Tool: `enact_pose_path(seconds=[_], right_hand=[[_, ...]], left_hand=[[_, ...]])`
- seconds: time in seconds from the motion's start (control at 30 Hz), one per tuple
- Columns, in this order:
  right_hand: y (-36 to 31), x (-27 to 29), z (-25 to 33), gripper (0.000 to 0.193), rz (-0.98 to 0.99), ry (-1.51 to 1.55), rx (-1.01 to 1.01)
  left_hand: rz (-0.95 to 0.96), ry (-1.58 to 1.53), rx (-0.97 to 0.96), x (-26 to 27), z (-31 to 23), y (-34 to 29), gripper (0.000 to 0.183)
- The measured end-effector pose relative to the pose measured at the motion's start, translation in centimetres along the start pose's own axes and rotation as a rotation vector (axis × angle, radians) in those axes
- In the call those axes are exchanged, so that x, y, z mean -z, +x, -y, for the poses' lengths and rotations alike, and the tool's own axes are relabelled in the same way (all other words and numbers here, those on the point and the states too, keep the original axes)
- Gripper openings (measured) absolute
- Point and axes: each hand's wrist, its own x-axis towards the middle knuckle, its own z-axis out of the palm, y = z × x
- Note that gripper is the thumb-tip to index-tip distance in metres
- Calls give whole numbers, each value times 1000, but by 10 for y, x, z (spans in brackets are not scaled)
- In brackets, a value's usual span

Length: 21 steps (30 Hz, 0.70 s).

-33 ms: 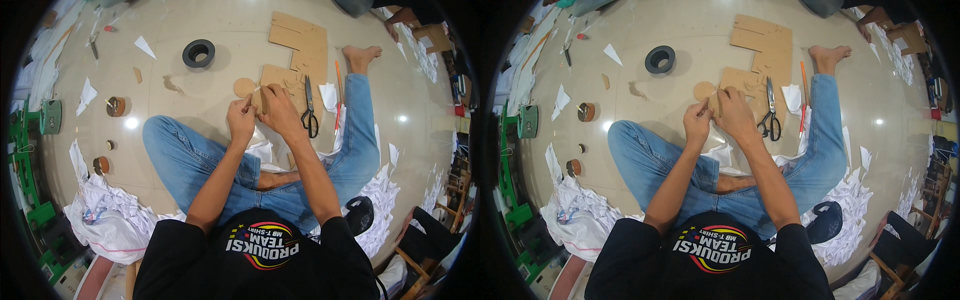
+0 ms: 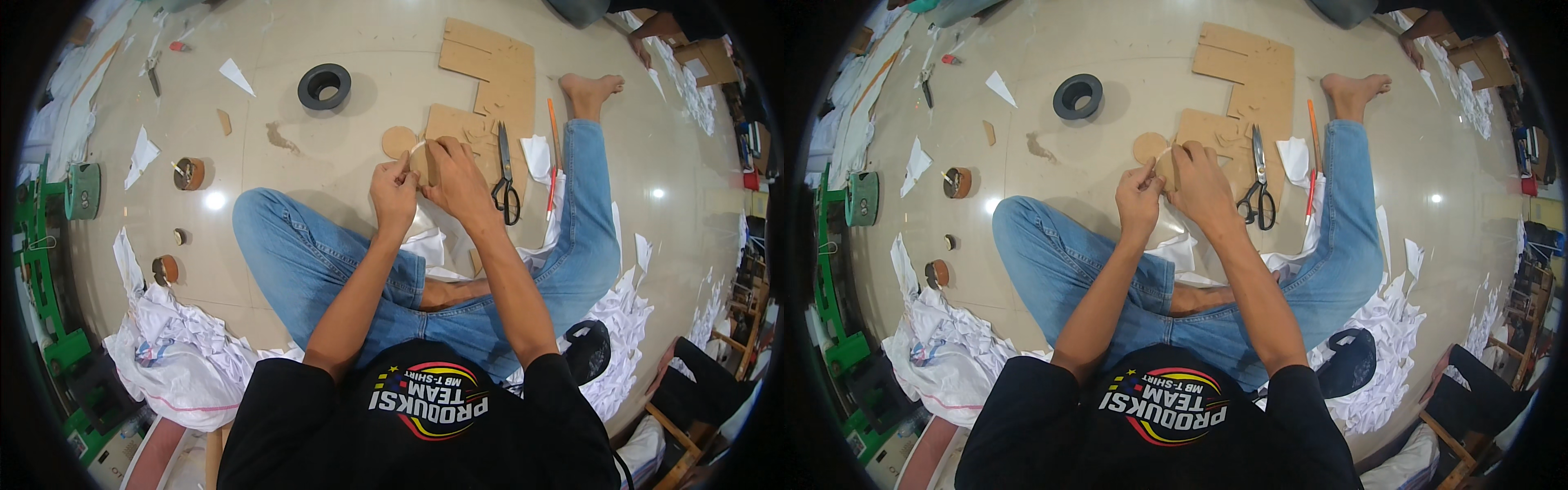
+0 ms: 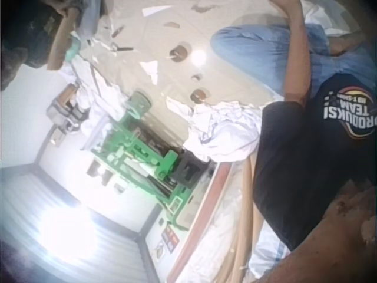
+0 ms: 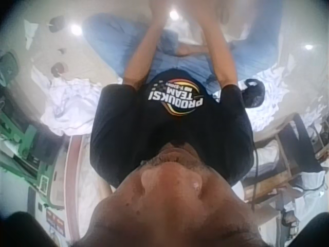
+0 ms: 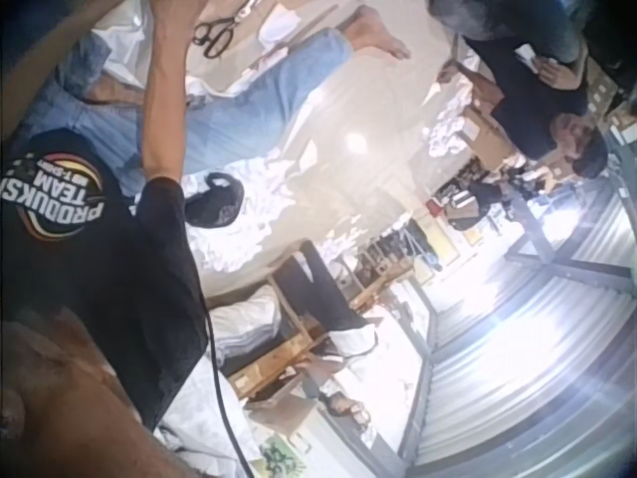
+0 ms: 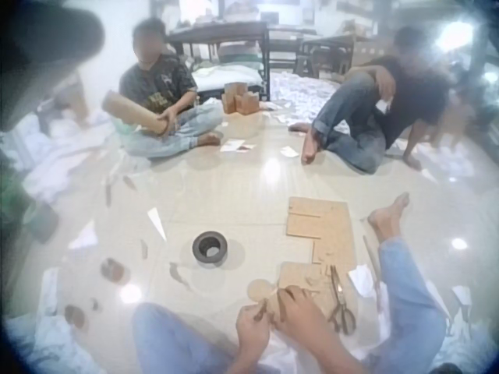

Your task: The person cuts a cardboard tube into circular pieces using scissors, then cuts a sheet of translucent plastic into a circular shape. They assemble the cardboard circles and plastic piece into a small cylindrical container.

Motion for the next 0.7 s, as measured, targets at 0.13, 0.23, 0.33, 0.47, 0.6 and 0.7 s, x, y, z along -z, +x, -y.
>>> enact_pose_path(seconds=[0.13, 0.23, 0.33, 0.47, 0.6, 0.7], right_hand=[[5, -2, -4, 80, -20, -4, 18], [3, -5, -7, 78, -69, -7, 71], [3, -5, -9, 78, -84, 0, 92], [1, 0, -8, 82, -65, 19, 87], [-2, 3, -8, 88, -63, 41, 62], [-6, 5, -6, 96, -70, 107, 47]], left_hand=[[4, 22, -51, 0, 1, 5, 44], [14, 11, -69, 1, 1, 7, 45], [32, 17, -81, 2, 2, 9, 45], [63, 54, -120, 6, 5, 12, 46], [89, 181, -158, 9, -10, 10, 57], [95, 263, -316, 15, -4, 17, 71]])
